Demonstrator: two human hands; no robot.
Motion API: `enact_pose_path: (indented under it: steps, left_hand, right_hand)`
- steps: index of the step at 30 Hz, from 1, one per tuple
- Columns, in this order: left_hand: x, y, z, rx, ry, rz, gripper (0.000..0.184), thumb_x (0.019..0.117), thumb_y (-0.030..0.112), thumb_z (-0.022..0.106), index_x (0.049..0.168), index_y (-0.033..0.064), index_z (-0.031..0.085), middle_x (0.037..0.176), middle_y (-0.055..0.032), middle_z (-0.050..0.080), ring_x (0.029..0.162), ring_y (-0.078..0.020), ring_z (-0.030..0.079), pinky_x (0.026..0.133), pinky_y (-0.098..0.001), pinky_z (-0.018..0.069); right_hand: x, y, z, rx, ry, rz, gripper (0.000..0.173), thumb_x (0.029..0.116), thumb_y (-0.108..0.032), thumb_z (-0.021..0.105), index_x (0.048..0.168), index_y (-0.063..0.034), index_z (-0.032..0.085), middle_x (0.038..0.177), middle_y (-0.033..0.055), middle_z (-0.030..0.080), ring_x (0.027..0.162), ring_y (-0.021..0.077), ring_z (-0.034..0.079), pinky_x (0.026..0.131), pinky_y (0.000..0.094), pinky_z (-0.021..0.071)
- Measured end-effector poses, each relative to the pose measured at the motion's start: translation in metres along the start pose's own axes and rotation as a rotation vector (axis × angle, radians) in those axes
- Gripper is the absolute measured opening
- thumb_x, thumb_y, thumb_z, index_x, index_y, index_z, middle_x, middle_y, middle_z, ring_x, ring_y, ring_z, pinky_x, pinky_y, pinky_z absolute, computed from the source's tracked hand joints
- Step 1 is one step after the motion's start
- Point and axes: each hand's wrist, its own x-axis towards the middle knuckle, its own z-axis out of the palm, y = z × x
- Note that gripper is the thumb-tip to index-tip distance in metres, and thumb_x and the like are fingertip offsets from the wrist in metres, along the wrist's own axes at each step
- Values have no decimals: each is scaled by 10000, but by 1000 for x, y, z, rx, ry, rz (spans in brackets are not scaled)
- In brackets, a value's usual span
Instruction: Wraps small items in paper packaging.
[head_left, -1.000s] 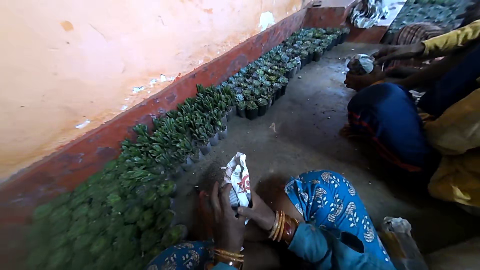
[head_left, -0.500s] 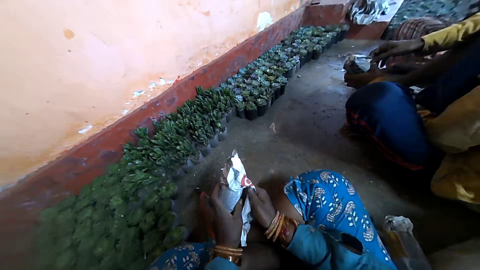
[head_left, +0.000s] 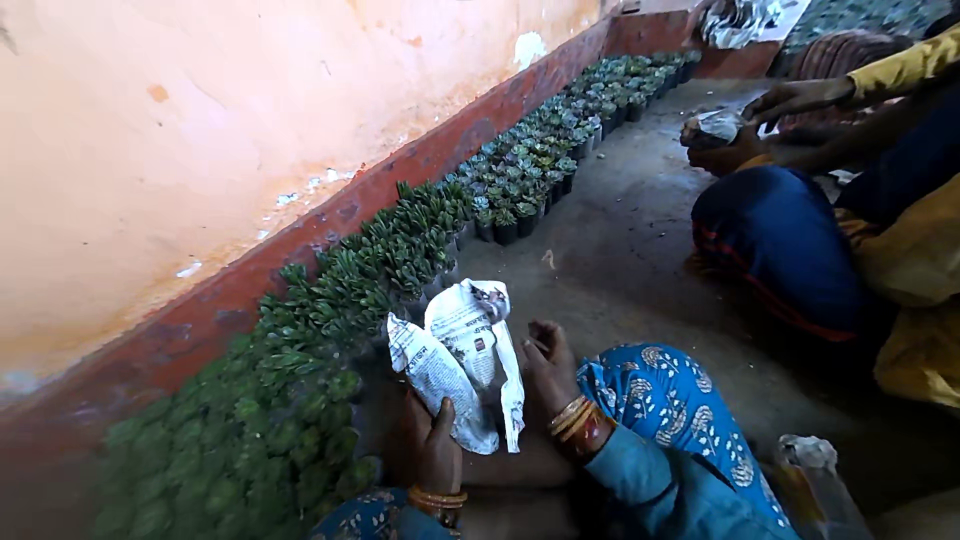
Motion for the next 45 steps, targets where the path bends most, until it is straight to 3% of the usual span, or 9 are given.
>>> enact_pose_path:
  steps: [4,6,9,13,24,29,34,40,45]
  left_hand:
    - [-1,0,2,16,2,54,793,975,226,526,1604,-5,101,1583,-200,336,1416,-179,433,1151,-318,411]
    - [-3,-3,2,55,-8,85,798,978,248,529,1588,-42,104,1570,-223,343,1412,-183,437,1153,-315,409]
    - [-8,-9,-2,125,-44,63,766,995,211,482,1586,-70,84,1586,-256,311,1438,-216,407,1174,-330,381]
    - [-12,-13,-1,158,-71,-1,685,1039,236,423,1569,-85,132,1567,-251,347,1421,-196,434,1166,-319,395]
    - [-12,-6,7,-288,79,-109,435,1039,116,305,1443,-12,401,1298,-125,592,1168,-166,615,993,-379,536]
    - [-20,14,16,25,318,-160,328,1043,21,315,1265,-107,520,1139,-198,596,1031,-210,605,906,-376,526]
    - [-19,38,26,326,443,-198,305,1063,-11,359,1250,-144,559,1191,-270,615,1088,-265,612,980,-389,492]
    - [1,47,6,-108,628,-181,420,1100,202,351,1444,-24,432,1421,-215,490,1262,-282,514,1056,-487,440]
    - [-5,113,-45,-301,740,122,260,1098,230,291,1058,112,519,798,43,607,734,-49,643,654,-271,581]
  right_hand:
    - [-13,-9,-3,-252,-104,-636,264,947,-141,553,1124,-11,699,1174,141,686,1135,226,652,963,415,559]
    - [-17,-17,0,-260,-331,-529,241,1001,-148,544,1135,-28,705,1124,96,699,1050,145,675,931,333,577]
    - [-11,-17,-1,-299,-678,-162,399,1075,-274,457,1335,-23,627,1270,148,663,1175,204,638,1057,385,498]
    - [-11,-16,1,-278,-811,-56,512,1057,-322,490,1442,15,495,1309,212,597,1132,263,638,1004,408,523]
    - [-8,-22,6,-133,-812,156,879,840,-279,828,1501,33,341,1335,153,605,1213,139,617,1068,308,498]
    - [-14,-17,11,-119,-737,195,974,769,-235,878,1527,25,324,1375,167,581,1244,150,597,1078,299,485]
    - [-21,-12,15,-115,-644,193,967,753,-232,868,1520,16,333,1399,179,559,1274,154,575,1084,289,473]
    - [-21,-6,11,48,-528,224,899,719,-230,859,1467,5,419,1291,118,632,1154,105,642,993,269,542]
    - [-9,-13,13,-139,-566,167,879,745,-207,871,1466,5,416,1286,138,635,1156,133,643,1006,289,533]
